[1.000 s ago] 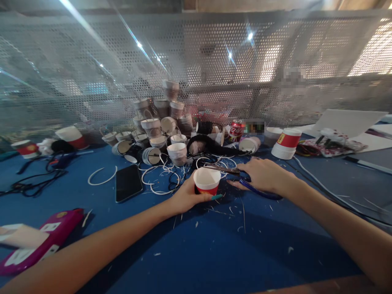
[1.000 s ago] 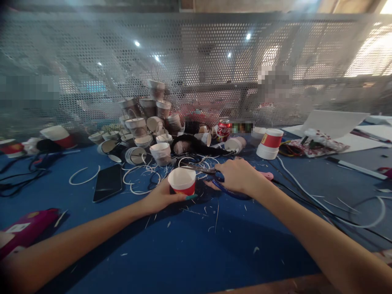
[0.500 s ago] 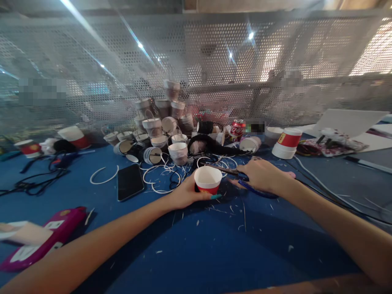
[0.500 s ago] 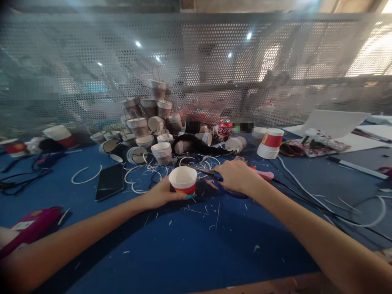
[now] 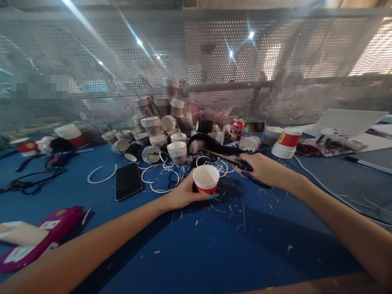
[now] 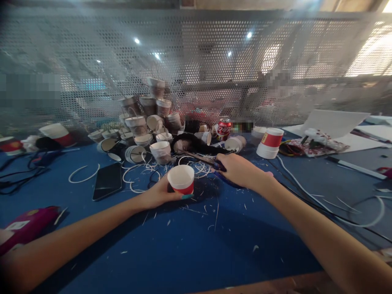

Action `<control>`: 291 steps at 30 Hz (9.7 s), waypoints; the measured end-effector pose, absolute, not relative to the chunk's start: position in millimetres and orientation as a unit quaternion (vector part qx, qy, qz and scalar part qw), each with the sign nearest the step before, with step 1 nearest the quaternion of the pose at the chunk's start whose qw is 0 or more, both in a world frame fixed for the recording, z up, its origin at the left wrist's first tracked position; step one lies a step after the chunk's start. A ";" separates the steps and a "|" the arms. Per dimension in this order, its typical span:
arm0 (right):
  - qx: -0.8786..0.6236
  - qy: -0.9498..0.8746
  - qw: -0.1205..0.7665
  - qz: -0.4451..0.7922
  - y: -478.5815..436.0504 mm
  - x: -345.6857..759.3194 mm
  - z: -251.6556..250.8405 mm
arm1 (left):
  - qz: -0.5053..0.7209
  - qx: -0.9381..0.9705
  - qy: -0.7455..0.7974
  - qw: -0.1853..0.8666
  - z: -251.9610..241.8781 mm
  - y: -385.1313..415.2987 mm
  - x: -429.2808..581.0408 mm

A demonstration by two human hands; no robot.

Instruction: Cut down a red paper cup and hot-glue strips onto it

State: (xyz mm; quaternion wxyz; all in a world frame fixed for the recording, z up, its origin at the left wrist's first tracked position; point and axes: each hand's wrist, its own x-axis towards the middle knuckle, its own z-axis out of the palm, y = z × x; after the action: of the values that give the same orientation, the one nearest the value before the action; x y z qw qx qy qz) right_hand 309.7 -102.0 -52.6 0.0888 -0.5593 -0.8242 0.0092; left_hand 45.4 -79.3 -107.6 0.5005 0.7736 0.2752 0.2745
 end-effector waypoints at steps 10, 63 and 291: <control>-0.581 -0.813 0.043 -0.004 -115.5 300.2 -42.7 | 0.291 0.767 0.293 0.492 -109.9 -80.0 45.9; -0.570 -0.817 -0.065 -0.055 -119.7 294.0 -43.2 | 0.270 0.796 0.262 0.474 -108.8 -76.7 41.5; -0.568 -0.811 -0.083 -0.111 -123.2 287.1 -44.5 | 0.257 0.757 0.219 0.560 -106.5 -78.9 50.6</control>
State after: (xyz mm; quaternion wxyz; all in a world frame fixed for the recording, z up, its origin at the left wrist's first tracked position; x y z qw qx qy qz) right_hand 287.1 -123.2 -44.5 -0.0832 -0.5679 -0.8113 -0.1112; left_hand 50.6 -78.9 -106.5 0.5596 0.7572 0.2185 0.2567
